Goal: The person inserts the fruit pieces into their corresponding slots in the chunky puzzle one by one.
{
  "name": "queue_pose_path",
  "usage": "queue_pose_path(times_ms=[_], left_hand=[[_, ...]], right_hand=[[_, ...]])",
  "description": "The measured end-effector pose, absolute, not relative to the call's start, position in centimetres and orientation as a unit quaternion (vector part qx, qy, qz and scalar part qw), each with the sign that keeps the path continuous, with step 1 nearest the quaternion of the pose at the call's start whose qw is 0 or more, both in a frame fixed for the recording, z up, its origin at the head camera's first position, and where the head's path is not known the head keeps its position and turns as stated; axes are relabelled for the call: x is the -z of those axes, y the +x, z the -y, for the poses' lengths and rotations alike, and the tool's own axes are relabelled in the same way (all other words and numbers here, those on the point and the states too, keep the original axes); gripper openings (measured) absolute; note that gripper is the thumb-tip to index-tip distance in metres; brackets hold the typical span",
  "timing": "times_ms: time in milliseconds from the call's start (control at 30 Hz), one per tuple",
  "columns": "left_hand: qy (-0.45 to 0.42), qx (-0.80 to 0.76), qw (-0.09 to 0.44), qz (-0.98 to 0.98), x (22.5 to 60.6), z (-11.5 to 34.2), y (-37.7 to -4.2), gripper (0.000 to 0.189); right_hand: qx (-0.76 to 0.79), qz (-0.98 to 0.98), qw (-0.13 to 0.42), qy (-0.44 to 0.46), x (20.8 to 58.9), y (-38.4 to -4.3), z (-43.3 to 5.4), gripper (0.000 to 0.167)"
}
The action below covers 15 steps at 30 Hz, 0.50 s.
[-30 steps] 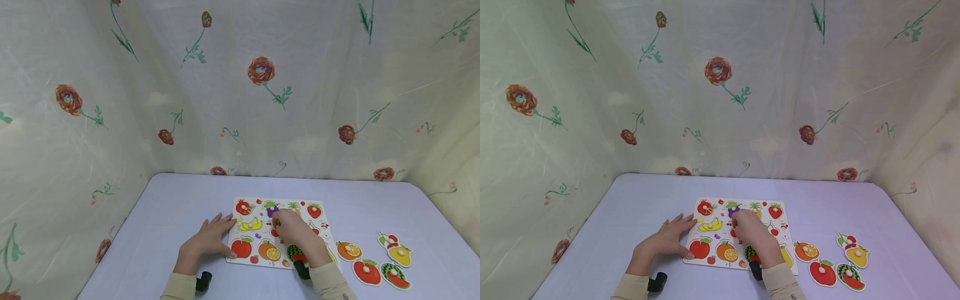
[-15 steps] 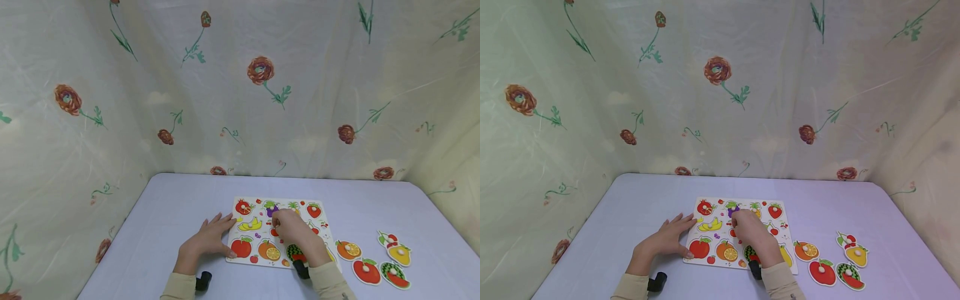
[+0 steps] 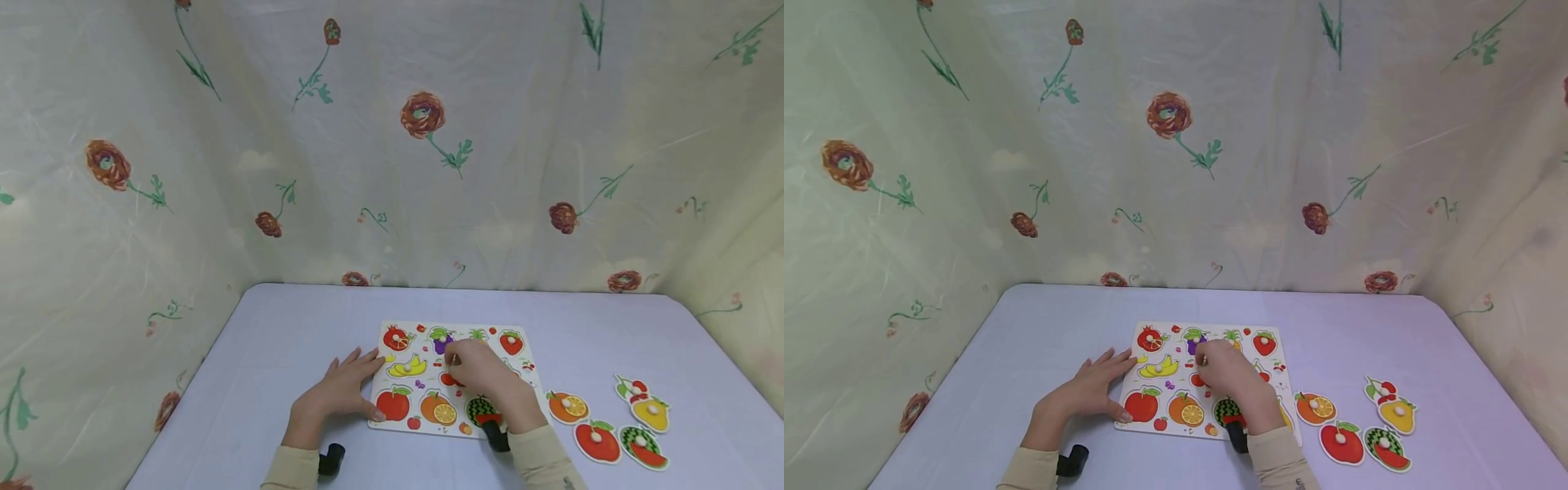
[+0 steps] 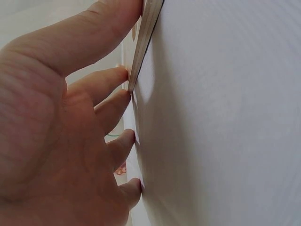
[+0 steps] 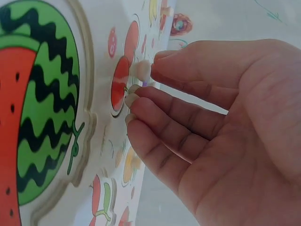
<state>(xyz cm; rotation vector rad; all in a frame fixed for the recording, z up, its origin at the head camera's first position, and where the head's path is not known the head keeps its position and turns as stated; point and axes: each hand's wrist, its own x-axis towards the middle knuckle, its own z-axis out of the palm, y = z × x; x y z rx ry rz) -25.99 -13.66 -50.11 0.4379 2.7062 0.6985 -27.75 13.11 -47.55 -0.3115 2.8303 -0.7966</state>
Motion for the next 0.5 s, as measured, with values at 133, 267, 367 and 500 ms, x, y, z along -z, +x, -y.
queue_pose_path(times_ms=[133, 267, 367, 500], left_hand=[[0.153, -0.245, 0.155, -0.945, 50.1, 13.6, -26.0, 0.1], [0.155, -0.245, 0.155, -0.944, 50.1, 13.6, -26.0, 0.1], [0.155, -0.244, 0.155, -0.945, 50.1, 13.6, -26.0, 0.1], [0.153, -0.244, 0.155, -0.945, 50.3, 13.6, -26.0, 0.1]], right_hand=[[0.276, -0.952, 0.093, -0.092, 47.2, -27.7, -13.5, 0.01], [0.285, -0.95, 0.087, -0.088, 46.9, -27.6, -14.3, 0.011], [0.286, -0.951, 0.079, -0.092, 46.7, -27.7, -14.9, 0.011], [0.279, -0.953, 0.072, -0.095, 46.2, -27.9, -15.9, 0.012]])
